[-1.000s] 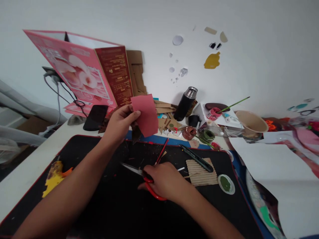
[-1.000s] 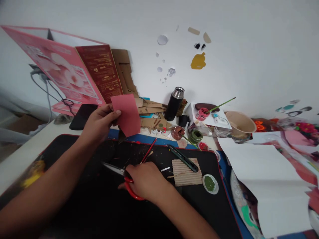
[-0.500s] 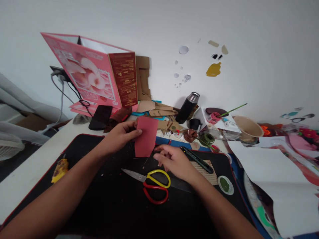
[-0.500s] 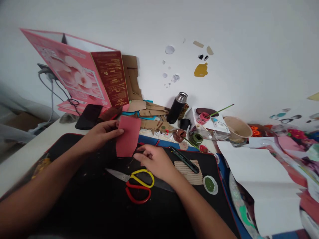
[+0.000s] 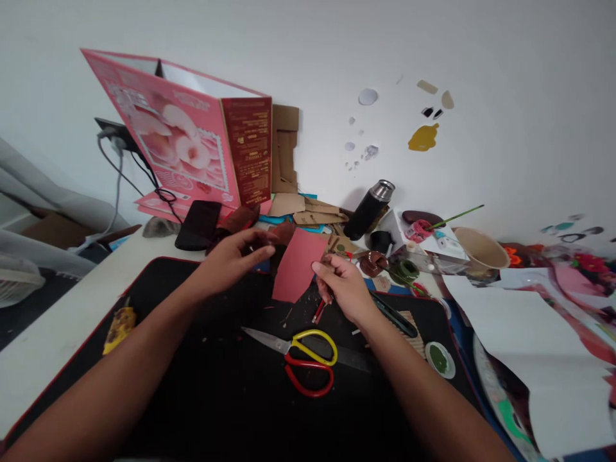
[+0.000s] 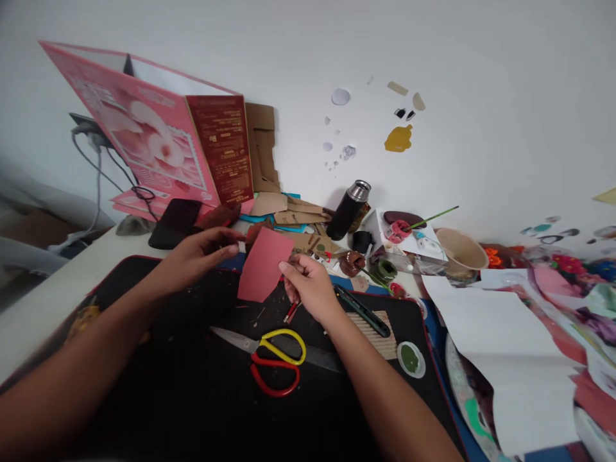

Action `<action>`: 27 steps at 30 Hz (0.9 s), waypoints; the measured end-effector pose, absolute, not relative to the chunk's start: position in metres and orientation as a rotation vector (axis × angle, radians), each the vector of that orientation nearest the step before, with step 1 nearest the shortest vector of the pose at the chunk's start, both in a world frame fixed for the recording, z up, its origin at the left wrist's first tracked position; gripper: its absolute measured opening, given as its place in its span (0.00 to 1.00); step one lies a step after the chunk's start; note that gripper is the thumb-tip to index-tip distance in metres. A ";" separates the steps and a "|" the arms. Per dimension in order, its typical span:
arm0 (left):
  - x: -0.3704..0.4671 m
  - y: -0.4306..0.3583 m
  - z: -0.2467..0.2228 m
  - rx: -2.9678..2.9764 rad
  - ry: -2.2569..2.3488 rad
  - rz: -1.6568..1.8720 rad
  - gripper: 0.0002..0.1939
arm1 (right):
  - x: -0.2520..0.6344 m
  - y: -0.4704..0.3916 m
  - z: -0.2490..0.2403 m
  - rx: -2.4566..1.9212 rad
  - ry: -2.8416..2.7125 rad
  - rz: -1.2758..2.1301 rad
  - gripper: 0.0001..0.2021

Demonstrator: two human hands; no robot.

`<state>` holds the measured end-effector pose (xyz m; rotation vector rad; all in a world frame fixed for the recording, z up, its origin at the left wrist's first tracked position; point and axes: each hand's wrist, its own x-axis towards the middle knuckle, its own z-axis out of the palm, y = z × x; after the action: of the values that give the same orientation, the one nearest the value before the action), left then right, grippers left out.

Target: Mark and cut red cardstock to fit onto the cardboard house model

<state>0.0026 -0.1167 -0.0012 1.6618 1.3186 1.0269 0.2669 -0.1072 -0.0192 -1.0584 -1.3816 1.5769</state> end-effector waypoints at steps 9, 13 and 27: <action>-0.011 -0.094 -0.043 1.930 1.482 0.988 0.29 | 0.261 -0.082 -0.012 -1.106 -1.376 1.351 0.20; -0.005 -0.095 -0.059 1.786 1.524 0.978 0.29 | 0.249 -0.073 -0.014 -1.118 -1.553 1.216 0.20; -0.007 -0.092 -0.080 1.663 1.314 0.946 0.36 | 0.226 -0.059 -0.041 -1.177 -1.732 0.911 0.12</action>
<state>-0.0072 -0.0919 -0.0800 1.6627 1.3143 0.9456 0.2257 -0.0595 -0.0408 -1.1774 -1.7319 0.9107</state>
